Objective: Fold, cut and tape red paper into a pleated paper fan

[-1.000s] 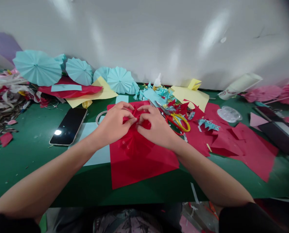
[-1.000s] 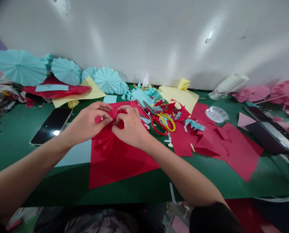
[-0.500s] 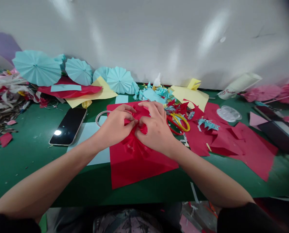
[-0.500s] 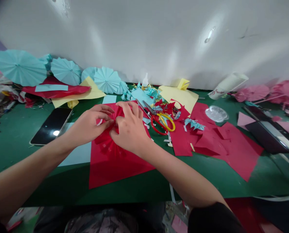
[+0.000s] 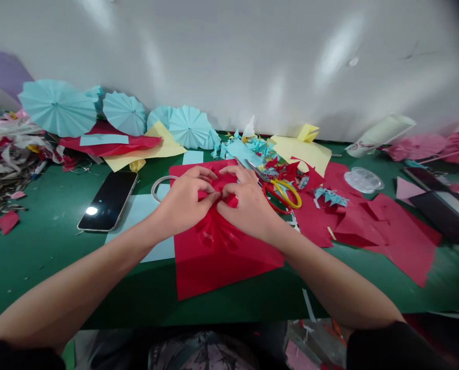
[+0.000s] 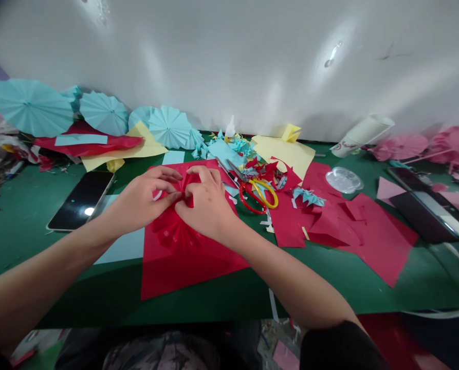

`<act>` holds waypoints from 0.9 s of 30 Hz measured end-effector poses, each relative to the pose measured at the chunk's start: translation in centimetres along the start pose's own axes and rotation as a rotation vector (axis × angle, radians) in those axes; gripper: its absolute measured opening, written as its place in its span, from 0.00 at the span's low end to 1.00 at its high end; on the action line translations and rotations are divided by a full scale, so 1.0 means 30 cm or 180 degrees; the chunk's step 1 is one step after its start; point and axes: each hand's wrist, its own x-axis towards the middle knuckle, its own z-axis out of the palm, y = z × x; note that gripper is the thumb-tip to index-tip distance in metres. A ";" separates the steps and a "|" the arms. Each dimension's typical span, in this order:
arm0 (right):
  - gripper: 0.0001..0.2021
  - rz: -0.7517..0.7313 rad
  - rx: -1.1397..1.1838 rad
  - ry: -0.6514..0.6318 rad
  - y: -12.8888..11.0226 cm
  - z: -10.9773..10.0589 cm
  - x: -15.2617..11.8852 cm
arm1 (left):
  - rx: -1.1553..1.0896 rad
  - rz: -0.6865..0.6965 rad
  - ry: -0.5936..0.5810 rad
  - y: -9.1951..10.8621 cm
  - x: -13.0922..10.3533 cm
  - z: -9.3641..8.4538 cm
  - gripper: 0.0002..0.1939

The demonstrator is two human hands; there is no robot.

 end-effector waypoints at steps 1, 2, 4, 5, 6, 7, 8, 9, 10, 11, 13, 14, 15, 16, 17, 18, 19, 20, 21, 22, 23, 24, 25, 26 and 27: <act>0.07 0.0044 0.0042 -0.0048 0.000 -0.001 0.001 | 0.0012 0.0013 -0.0003 0.000 0.000 0.002 0.09; 0.08 0.0087 0.0073 -0.0083 0.000 -0.001 0.001 | 0.0035 0.0033 0.0003 -0.001 0.000 0.004 0.10; 0.08 0.0137 0.0124 -0.0110 0.002 0.003 0.000 | 0.0104 0.0082 0.0012 -0.003 0.000 0.008 0.10; 0.07 0.0142 0.0145 -0.0101 0.004 0.007 -0.001 | 0.0147 0.0098 0.0021 -0.004 -0.001 0.010 0.10; 0.07 0.0143 0.0160 -0.0082 0.006 0.011 -0.002 | 0.0194 0.0109 0.0034 -0.005 -0.001 0.012 0.10; 0.07 0.0138 0.0167 -0.0064 0.009 0.016 -0.004 | 0.0247 0.0116 0.0056 -0.006 -0.002 0.014 0.09; 0.06 0.0134 0.0164 -0.0051 0.012 0.021 -0.005 | 0.0305 0.0122 0.0085 -0.007 -0.003 0.016 0.09; 0.06 0.0137 0.0157 -0.0045 0.015 0.026 -0.005 | 0.0358 0.0127 0.0115 -0.008 -0.003 0.018 0.08; 0.06 0.0148 0.0152 -0.0046 0.017 0.029 -0.005 | 0.0399 0.0131 0.0138 -0.009 -0.004 0.019 0.08; 0.06 0.0167 0.0150 -0.0049 0.018 0.032 -0.005 | 0.0427 0.0130 0.0150 -0.010 -0.004 0.021 0.08; 0.06 0.0212 0.0170 -0.0041 0.020 0.035 -0.002 | 0.0439 0.0108 0.0137 -0.012 -0.002 0.022 0.07; 0.06 0.0227 0.0187 -0.0030 0.021 0.035 -0.001 | 0.0426 0.0090 0.0119 -0.013 -0.001 0.021 0.07; 0.06 0.0231 0.0208 -0.0019 0.021 0.035 0.001 | 0.0407 0.0065 0.0096 -0.014 0.001 0.020 0.07; 0.06 0.0225 0.0230 -0.0007 0.023 0.035 0.002 | 0.0384 0.0031 0.0071 -0.016 0.003 0.019 0.07; 0.06 0.0209 0.0254 0.0005 0.024 0.035 0.002 | 0.0359 -0.0008 0.0043 -0.017 0.005 0.017 0.07; 0.05 0.0183 0.0285 0.0015 0.027 0.036 0.002 | 0.0329 -0.0043 0.0002 -0.019 0.007 0.015 0.08; 0.05 0.0156 0.0322 0.0028 0.030 0.036 0.001 | 0.0293 -0.0067 -0.0043 -0.021 0.009 0.014 0.08; 0.05 0.0129 0.0365 0.0041 0.034 0.036 -0.002 | 0.0249 -0.0073 -0.0090 -0.024 0.010 0.014 0.08; 0.05 0.0106 0.0418 0.0060 0.038 0.037 -0.006 | 0.0197 -0.0058 -0.0137 -0.027 0.012 0.014 0.09; 0.05 0.0081 0.0474 0.0081 0.041 0.037 -0.011 | 0.0139 -0.0025 -0.0186 -0.029 0.013 0.014 0.09; 0.05 0.0059 0.0531 0.0109 0.045 0.038 -0.017 | 0.0080 0.0012 -0.0235 -0.031 0.014 0.015 0.09; 0.04 0.0042 0.0581 0.0138 0.049 0.038 -0.024 | 0.0025 0.0035 -0.0275 -0.033 0.015 0.016 0.09; 0.04 0.0034 0.0622 0.0170 0.052 0.039 -0.032 | -0.0027 0.0038 -0.0314 -0.033 0.015 0.017 0.09; 0.04 0.0021 0.0655 0.0197 0.054 0.039 -0.041 | -0.0074 0.0017 -0.0352 -0.033 0.015 0.017 0.09; 0.04 0.0007 0.0681 0.0222 0.057 0.040 -0.049 | -0.0116 -0.0019 -0.0386 -0.032 0.015 0.017 0.09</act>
